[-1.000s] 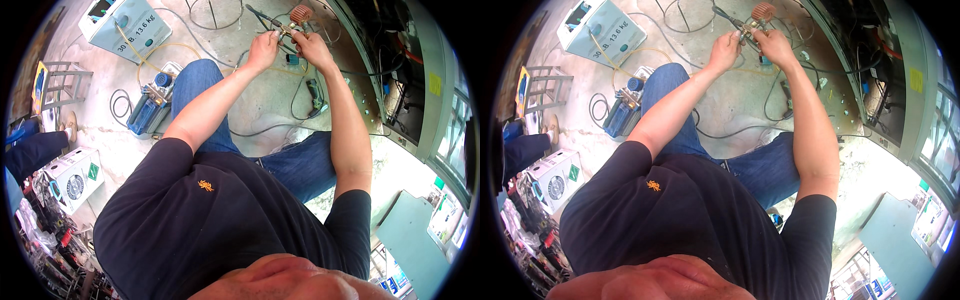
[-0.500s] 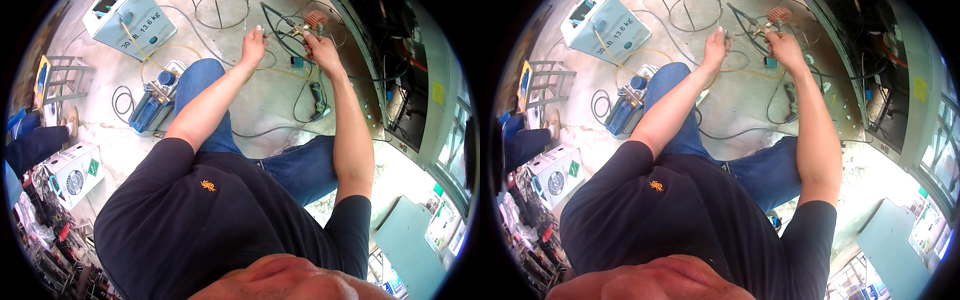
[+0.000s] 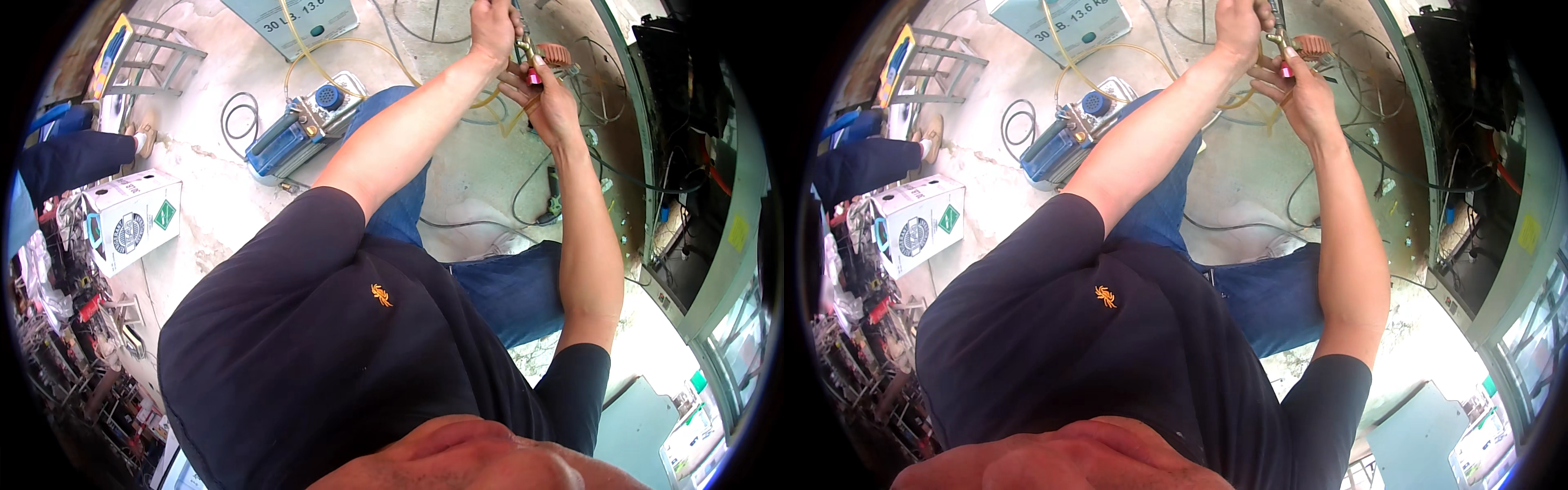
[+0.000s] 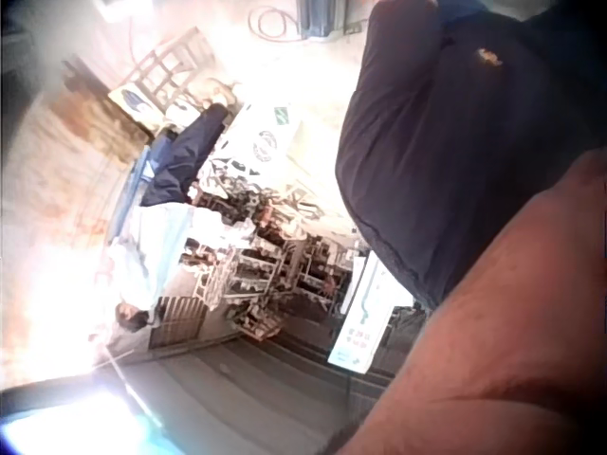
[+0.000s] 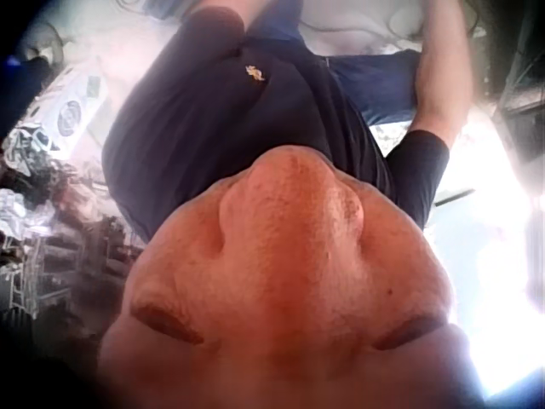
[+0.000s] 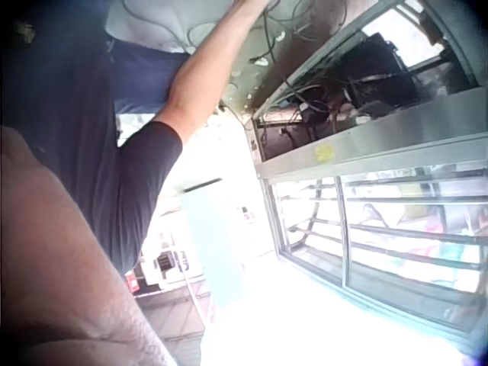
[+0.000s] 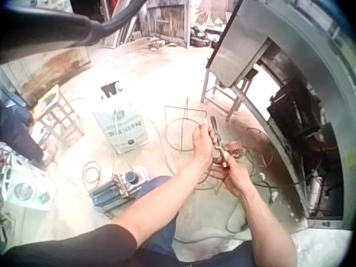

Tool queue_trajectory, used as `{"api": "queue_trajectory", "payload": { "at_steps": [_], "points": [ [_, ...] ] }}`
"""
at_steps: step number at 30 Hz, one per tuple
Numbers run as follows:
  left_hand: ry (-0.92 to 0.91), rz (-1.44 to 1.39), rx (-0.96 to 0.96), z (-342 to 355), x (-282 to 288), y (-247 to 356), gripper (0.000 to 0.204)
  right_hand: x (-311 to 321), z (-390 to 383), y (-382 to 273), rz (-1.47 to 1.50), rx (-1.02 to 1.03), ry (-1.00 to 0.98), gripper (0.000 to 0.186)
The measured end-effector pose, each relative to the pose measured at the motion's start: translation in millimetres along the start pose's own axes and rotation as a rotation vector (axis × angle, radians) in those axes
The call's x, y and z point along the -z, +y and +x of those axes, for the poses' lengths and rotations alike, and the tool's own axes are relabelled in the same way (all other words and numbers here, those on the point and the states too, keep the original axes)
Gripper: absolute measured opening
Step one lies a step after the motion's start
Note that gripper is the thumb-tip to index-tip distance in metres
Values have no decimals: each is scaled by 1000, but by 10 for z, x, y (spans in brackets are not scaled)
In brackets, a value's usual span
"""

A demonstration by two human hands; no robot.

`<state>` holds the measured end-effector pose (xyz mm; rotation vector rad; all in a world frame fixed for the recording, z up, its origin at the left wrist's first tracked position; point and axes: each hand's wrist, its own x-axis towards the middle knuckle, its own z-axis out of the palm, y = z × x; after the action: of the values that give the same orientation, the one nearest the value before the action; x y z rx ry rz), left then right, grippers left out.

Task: The person adjusts the glass doors of a commercial refrigerator by hand, then sits on the floor to connect a vacuum pump and a pressure gauge to the cooling system using hoses. The person also handles a cylinder of refrigerant.

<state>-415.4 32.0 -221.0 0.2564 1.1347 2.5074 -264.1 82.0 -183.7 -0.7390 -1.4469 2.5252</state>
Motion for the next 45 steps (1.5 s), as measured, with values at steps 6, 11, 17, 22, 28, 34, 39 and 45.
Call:
{"api": "queue_trajectory", "payload": {
  "at_steps": [6,11,17,22,28,34,39,45],
  "points": [
    [-158,1022,-525,-191,554,599,30,163,-5,-25,44,24,-25,32],
    [598,1032,-189,80,3370,1354,37,-3,83,10,34,36,-83,32],
    [417,-9,395,204,3306,1237,38,-192,350,227,-37,17,-45,33],
    [-72,262,524,303,3270,1231,52,-737,697,386,-174,12,-56,37],
    [-258,317,369,210,2664,1419,56,-1309,1077,773,-310,-29,-135,44],
    [-44,293,306,402,2872,1450,22,-1382,1006,807,-258,18,-108,41],
    [416,106,108,326,3778,2010,18,-638,651,101,-540,43,3,41],
    [780,-99,-29,-106,4747,2497,13,-47,-105,-863,-473,171,191,31]
  ]
}}
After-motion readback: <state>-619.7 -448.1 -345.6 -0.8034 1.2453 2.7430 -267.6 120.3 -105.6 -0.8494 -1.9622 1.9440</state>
